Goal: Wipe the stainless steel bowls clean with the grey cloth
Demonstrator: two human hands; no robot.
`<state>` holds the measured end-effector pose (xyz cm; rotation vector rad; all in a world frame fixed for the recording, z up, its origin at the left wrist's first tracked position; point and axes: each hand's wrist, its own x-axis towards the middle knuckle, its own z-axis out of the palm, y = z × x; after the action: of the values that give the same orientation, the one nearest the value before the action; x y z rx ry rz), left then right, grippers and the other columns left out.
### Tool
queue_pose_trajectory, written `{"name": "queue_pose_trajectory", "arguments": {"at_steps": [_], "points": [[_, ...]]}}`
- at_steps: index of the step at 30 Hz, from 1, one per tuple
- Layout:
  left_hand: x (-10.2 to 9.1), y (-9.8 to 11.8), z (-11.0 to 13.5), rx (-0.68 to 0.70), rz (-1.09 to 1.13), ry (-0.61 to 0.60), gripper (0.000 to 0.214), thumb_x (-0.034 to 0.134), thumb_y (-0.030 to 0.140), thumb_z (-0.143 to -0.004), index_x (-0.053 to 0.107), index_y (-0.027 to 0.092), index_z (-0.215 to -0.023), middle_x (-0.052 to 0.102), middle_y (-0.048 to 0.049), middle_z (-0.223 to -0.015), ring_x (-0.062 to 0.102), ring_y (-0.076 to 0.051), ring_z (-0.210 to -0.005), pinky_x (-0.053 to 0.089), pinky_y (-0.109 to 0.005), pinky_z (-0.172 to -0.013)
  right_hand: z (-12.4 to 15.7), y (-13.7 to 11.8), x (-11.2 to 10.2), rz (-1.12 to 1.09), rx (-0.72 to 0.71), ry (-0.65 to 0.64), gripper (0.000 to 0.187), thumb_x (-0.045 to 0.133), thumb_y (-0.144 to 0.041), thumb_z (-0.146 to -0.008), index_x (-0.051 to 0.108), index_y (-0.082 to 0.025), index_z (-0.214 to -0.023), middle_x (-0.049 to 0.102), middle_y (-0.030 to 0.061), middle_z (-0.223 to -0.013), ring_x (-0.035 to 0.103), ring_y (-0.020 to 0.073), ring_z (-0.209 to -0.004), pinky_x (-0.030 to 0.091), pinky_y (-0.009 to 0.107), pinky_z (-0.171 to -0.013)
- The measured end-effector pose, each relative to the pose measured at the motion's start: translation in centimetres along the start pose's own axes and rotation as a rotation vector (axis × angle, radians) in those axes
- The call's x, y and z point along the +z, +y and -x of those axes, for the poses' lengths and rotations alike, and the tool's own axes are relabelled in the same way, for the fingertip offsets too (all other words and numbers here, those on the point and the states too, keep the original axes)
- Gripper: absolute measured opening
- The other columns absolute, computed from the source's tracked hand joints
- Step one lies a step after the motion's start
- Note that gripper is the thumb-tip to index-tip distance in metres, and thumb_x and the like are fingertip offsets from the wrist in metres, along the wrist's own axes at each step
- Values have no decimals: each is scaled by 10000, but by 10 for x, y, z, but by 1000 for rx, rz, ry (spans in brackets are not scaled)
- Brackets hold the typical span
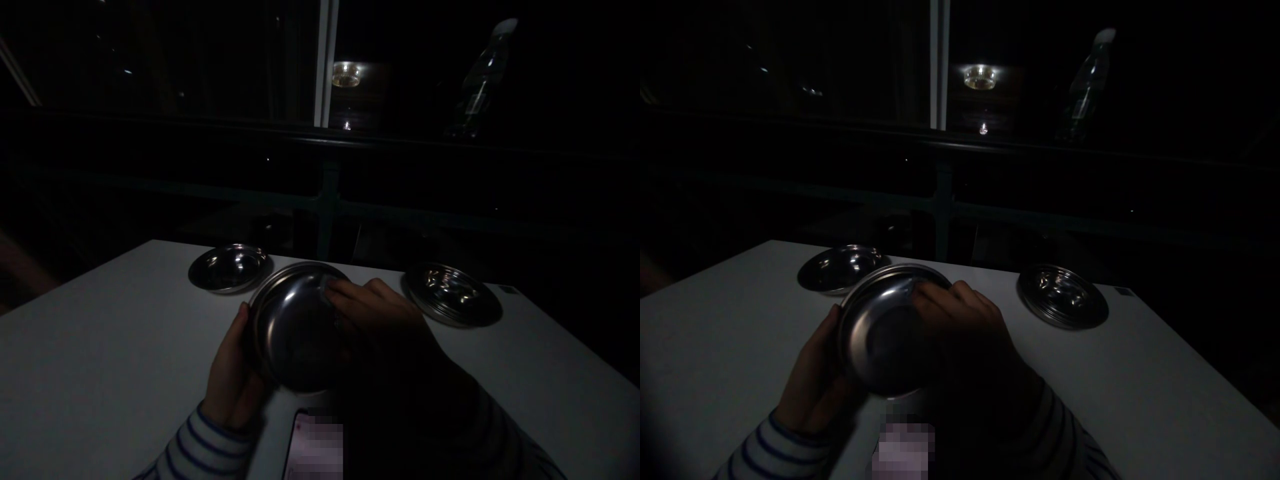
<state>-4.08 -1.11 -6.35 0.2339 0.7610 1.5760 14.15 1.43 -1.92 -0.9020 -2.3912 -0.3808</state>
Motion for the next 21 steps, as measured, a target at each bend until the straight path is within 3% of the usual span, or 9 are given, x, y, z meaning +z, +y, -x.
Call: {"name": "queue_pose_trajectory", "arguments": {"at_steps": [2, 5, 9, 14, 18, 21], "points": [[-2, 1, -3, 45, 51, -12, 255, 490, 262, -839, 653, 157, -1005, 724, -53, -882, 673, -186, -769, 541, -292, -732, 0, 3, -3, 4, 14, -25, 320, 438, -330, -886, 552, -216, -1162, 570, 12, -1206, 470, 154, -767, 367, 261, -587], [-2, 0, -4, -55, 59, -76, 271, 497, 278, -837, 647, 145, -1018, 722, -66, -882, 673, -197, -778, 531, -305, -763, -1, 4, -6, 9, 32, -37, 322, 434, -342, -884, 567, -209, -1146, 589, 24, -1167, 462, 145, -725, 367, 249, -575], [-2, 1, -2, -56, -14, -20, 282, 506, 285, -829, 659, 123, -1001, 725, -85, -823, 677, -216, -728, 530, -345, -768, -2, 0, -8, 21, 8, -14, 302, 440, -305, -886, 574, -194, -1133, 592, 35, -1162, 471, 147, -755, 378, 244, -594], [0, 4, -3, 20, 74, 0, 297, 505, 346, -827, 650, 206, -1046, 720, -30, -932, 663, -198, -840, 520, -313, -803, 0, 2, -7, -33, 2, 11, 284, 423, -272, -892, 587, -190, -1108, 588, 29, -1171, 486, 147, -769, 402, 252, -630], [2, 2, -1, -80, 4, -12, 305, 498, 293, -834, 658, 117, -1025, 722, -95, -880, 670, -227, -797, 519, -346, -800, -1, 2, -5, -30, 11, 56, 287, 395, -283, -905, 596, -193, -1089, 588, 27, -1175, 480, 152, -760, 398, 257, -621], [-2, 7, -3, -5, 48, -23, 287, 481, 286, -843, 658, 156, -1028, 722, -63, -893, 669, -196, -784, 529, -310, -770, -1, 2, -6, -47, -7, 33, 278, 391, -275, -908, 604, -189, -1066, 581, 37, -1188, 492, 153, -778, 397, 250, -600]]}}
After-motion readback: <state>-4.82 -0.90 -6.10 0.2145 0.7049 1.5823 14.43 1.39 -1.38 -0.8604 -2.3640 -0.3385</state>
